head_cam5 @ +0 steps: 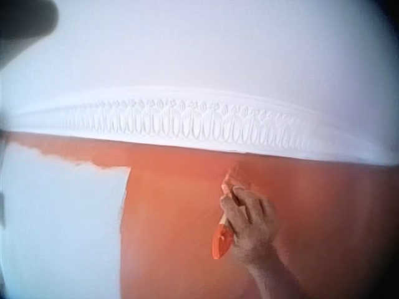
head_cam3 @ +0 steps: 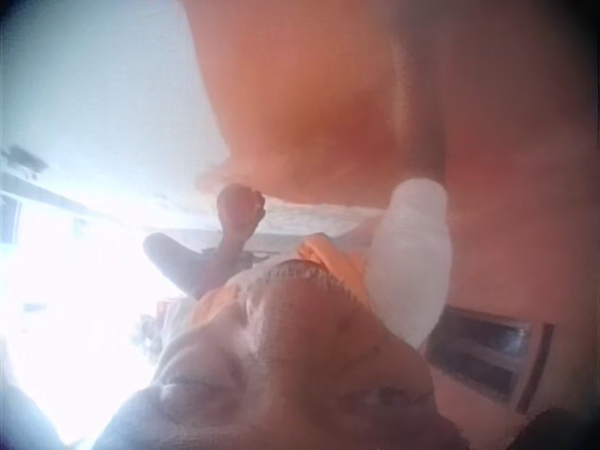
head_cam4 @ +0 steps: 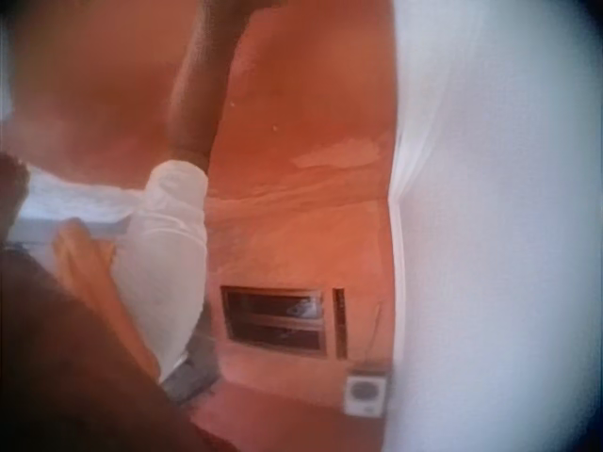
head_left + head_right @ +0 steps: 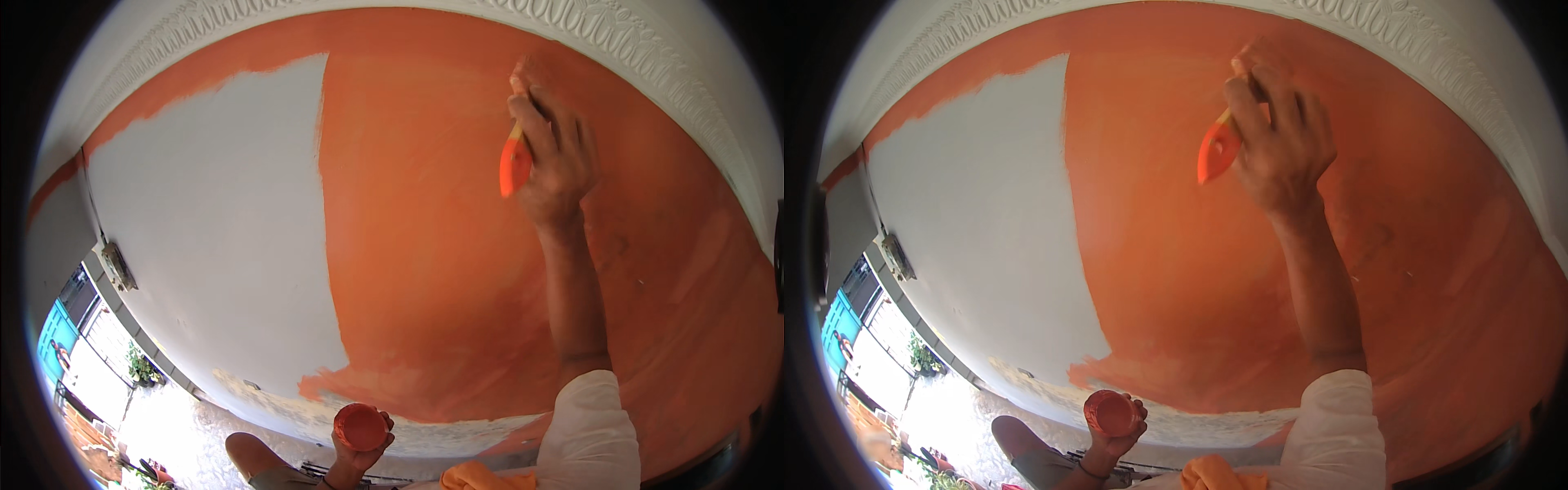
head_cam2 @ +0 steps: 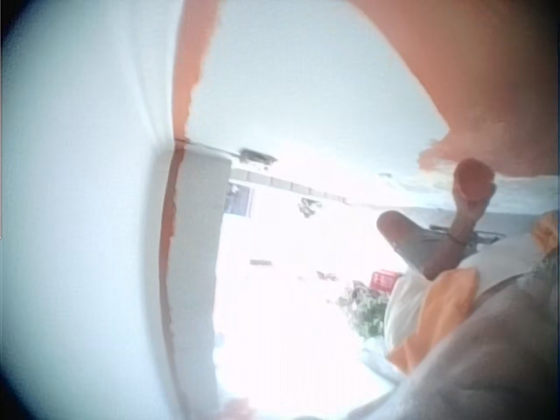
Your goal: The person paints a white ceiling with orange paint using a brush and a small container. They repeatedly dip the brush into the container and apply paint in broad strokes across the ceiling surface.
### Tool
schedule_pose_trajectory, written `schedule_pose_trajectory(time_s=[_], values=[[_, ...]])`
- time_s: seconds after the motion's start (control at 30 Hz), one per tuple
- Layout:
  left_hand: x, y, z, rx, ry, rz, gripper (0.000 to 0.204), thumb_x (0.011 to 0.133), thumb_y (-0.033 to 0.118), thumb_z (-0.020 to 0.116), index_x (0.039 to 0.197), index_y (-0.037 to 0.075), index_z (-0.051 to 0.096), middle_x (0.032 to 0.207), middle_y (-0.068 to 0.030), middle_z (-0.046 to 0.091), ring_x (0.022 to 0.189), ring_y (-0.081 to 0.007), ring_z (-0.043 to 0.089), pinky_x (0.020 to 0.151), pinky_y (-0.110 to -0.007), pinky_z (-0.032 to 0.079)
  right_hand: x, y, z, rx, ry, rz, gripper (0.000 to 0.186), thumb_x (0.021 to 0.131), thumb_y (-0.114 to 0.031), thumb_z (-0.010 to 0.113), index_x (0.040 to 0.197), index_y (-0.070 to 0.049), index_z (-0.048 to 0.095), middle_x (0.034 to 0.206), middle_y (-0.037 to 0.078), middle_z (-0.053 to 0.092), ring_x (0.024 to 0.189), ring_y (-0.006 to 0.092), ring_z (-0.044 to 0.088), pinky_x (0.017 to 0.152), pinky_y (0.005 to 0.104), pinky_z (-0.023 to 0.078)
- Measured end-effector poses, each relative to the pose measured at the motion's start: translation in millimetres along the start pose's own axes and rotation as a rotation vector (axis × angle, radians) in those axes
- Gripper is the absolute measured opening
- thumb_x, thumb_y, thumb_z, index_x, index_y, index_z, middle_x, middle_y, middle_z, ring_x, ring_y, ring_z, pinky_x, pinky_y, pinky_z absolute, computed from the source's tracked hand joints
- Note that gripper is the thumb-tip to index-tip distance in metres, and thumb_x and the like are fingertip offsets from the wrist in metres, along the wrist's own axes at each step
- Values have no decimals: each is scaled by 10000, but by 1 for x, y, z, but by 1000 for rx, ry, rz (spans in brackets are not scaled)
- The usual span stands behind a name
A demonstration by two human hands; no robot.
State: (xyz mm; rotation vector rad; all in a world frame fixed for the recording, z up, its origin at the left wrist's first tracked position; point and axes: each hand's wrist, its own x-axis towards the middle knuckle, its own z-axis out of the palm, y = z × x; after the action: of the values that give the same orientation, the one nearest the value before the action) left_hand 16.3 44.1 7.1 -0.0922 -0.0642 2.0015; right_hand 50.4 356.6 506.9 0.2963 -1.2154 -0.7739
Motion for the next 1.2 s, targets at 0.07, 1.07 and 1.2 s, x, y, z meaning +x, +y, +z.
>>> schedule_pose_trajectory(time_s=[0.07, 1.07, 1.2], values=[[8, 0, 0, 11, -48, -27, 587, 962, 524, 641, 1286, 37, 692, 1282, -219, 676, 1225, -393, 615, 937, -537, 585, 0, 8, 6, -60, -93, -70, 193, 842, -11, 750, 991, -128, 713, 972, 28, 726, 802, 179, 678, 648, 304, 525], [-18, 11, 25, 35, -64, 176, 567, 991, 513, 619, 1348, 75, 661, 1334, -206, 669, 1242, -410, 615, 915, -538, 567, -151, -177, -133, 1004, -683, 577, 172, 929, -3, 798, 1073, -51, 716, 989, 113, 740, 834, 239, 740, 727, 329, 619], [-14, 24, 22, 23, -106, 222, 565, 999, 506, 630, 1375, 84, 636, 1376, -181, 648, 1272, -396, 612, 940, -536, 562, -211, -241, -185, 1062, -602, 1684, 159, 944, 6, 805, 1070, -2, 708, 959, 70, 750, 834, 129, 704, 760, 291, 588]])
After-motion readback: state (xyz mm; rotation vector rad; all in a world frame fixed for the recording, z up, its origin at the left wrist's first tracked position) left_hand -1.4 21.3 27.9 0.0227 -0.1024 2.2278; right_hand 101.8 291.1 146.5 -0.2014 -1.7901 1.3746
